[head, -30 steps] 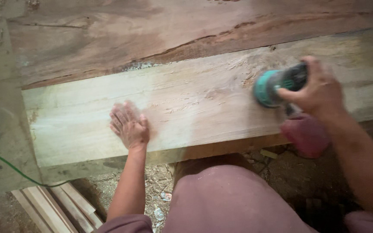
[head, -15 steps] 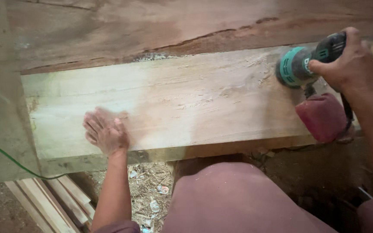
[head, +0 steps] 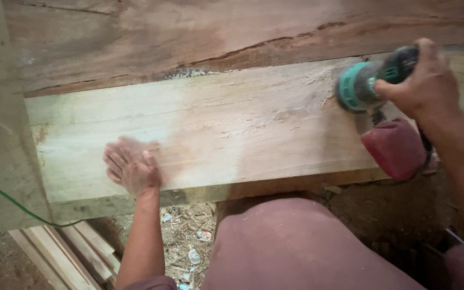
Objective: The person positions a long wooden plank on a workbench and sands its surface using a handheld electric orbital sander, steadying the plank with the other hand. They work the sander along the plank's length and across sections, then lift the sander at the end.
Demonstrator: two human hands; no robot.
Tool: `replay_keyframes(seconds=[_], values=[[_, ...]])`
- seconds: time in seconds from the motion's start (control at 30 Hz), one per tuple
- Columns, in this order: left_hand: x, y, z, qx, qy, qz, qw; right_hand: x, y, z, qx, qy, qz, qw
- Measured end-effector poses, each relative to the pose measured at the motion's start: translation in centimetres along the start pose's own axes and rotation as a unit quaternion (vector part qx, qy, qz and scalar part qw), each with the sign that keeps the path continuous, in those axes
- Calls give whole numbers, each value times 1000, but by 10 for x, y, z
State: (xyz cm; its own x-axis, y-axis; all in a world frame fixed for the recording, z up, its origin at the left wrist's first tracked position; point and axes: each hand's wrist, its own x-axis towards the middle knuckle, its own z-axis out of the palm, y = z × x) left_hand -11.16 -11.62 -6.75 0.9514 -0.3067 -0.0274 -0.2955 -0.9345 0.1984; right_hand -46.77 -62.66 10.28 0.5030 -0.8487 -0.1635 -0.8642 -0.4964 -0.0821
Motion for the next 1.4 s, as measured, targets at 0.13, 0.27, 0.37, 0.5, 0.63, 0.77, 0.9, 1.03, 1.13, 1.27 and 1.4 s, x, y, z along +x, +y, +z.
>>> replay_keyframes(seconds=[0.13, 0.27, 0.37, 0.5, 0.63, 0.77, 0.9, 1.03, 1.13, 1.27, 1.4], values=[[-1, 4, -3, -7, -7, -8, 1000, -25, -25, 3, 10, -50, -6, 999], [-1, 7, -6, -20, -4, -11, 1000, -67, -24, 6, 14, -69, 1, 998], [1, 6, -6, -12, -1, 1, 1000, -62, -6, 8, 4, -37, -14, 999], [0, 5, -1, -13, -6, -10, 1000, -32, 11, 9, -20, 12, -19, 1000], [1, 2, 4, -12, 3, -4, 1000, -19, -11, 11, -21, 5, -39, 999], [4, 1, 3, 2, 7, 12, 1000, -26, -67, 19, 11, 49, -113, 992], [2, 4, -4, -7, -19, -17, 1000, -20, -117, 29, 53, 68, -128, 988], [5, 5, -8, -20, -5, 5, 1000, 7, -116, 27, 64, 85, -117, 987], [7, 3, -6, -25, 15, 14, 999, 27, -74, 26, 47, 62, -60, 995], [4, 2, -1, -13, -1, -6, 1000, 51, 28, 36, 8, 142, -110, 984], [2, 4, 2, -5, 17, -5, 1000, 65, 139, 62, -35, 187, -92, 977]])
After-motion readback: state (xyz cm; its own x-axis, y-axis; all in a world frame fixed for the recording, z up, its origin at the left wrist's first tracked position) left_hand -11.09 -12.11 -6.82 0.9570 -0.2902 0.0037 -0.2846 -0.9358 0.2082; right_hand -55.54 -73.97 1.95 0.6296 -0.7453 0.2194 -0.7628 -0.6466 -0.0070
